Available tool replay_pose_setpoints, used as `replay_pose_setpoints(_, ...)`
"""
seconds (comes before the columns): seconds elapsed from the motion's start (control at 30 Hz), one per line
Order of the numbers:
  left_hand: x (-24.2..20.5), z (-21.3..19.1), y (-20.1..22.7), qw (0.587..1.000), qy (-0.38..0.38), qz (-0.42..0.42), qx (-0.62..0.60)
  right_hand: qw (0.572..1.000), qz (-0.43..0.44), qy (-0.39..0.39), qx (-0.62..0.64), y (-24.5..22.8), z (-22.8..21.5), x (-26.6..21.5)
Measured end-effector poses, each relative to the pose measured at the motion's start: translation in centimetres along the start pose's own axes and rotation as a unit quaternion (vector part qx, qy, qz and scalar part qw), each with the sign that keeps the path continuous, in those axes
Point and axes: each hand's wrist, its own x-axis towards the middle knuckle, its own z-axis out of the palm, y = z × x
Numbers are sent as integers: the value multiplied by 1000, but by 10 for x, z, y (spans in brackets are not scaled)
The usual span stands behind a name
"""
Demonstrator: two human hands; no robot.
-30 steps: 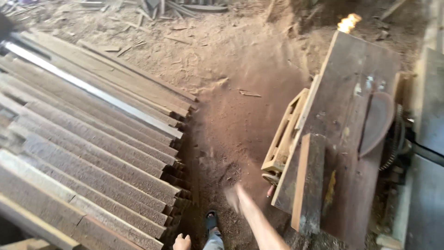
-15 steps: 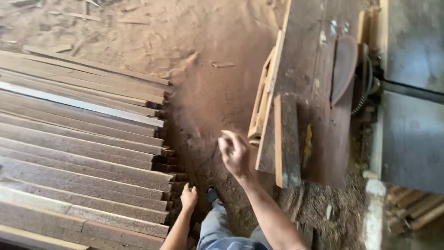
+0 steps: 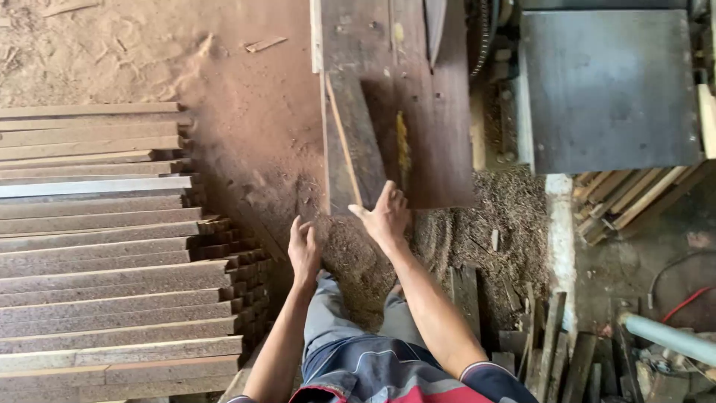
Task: Use a table-mounted circular saw to cut multiple pieces of wooden planks.
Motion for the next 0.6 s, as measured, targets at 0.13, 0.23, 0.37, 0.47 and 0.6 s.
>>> replay_pose_setpoints(0.13,-21,58,46,998,-18,53,-21,994,-90,14,61,88,42,42)
replay_pose_setpoints(0.23,-18,99,58,996,-61,60,-25,982,-138,23,130,110,42,48)
replay_pose_setpoints(0.37,-26,121,84,990,-91,33,101,979,-87,-36,178,102,29,40)
replay_pose_setpoints(0.47,-31,125,115,985,-100,-15,138,980,-63,-19,189,99,33,39)
replay_pose_setpoints(0.6,-19,126,77,985,-97,-20,139,976,-63,-5,211,93,38,28)
